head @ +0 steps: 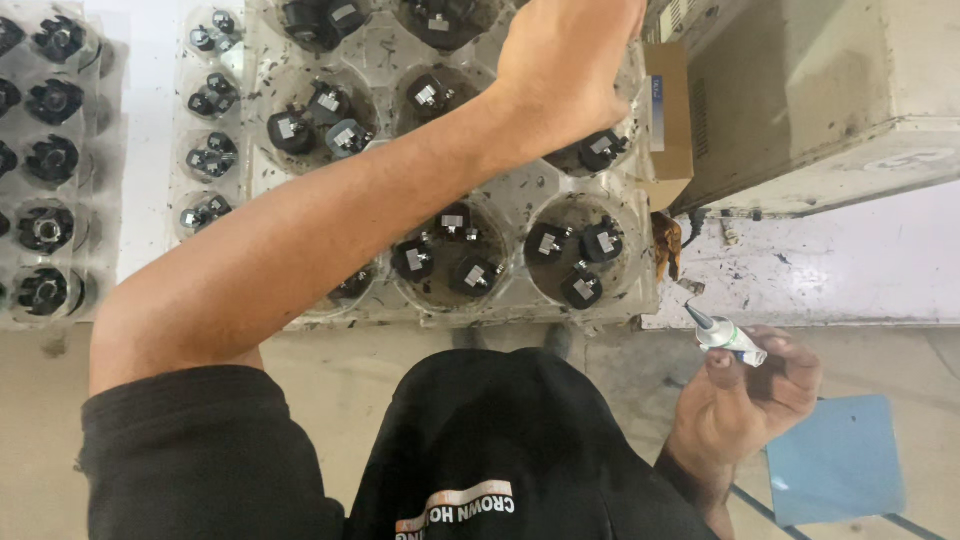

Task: The person picks black electrical plug components from a plastic tray, applies adhesive from a tube onto each component, and places the treated components back into the tray cells, repeating this cycle. At one point they wipe the tube nozzle with a cloth.

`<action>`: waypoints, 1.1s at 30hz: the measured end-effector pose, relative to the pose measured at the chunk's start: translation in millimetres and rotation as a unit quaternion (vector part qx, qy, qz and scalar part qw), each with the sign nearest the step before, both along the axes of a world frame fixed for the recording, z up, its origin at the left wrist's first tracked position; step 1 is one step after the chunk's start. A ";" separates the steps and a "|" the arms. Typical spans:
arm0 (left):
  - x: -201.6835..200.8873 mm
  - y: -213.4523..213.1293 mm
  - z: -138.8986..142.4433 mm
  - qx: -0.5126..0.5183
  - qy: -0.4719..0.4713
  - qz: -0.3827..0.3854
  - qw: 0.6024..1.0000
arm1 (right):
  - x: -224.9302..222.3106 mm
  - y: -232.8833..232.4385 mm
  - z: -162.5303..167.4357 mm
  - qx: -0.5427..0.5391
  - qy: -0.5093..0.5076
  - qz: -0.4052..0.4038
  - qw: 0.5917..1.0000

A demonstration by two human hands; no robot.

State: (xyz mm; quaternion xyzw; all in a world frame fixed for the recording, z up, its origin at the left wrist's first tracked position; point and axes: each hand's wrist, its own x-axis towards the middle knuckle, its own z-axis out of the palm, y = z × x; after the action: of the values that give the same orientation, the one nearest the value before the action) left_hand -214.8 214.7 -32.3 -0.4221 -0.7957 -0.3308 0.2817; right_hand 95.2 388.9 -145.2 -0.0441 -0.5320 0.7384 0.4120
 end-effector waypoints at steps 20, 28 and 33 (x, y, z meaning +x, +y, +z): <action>231.3 -191.5 7.4 0.446 -0.551 -0.176 0.683 | -24.8 -96.4 44.6 0.156 0.039 0.075 0.984; 252.4 -184.1 -21.2 0.395 -0.411 -0.048 0.820 | -28.1 -128.1 58.8 0.346 0.079 0.070 0.932; 257.2 -191.0 -21.5 0.421 -0.433 -0.082 0.793 | -31.8 -132.8 61.3 0.411 0.111 0.052 0.903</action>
State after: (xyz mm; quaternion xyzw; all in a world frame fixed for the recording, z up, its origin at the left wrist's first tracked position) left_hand 42.5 23.7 -53.8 -0.1378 -0.5787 -0.8033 0.0298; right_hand 63.5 256.1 -83.9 0.2390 -0.7406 0.4747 0.4111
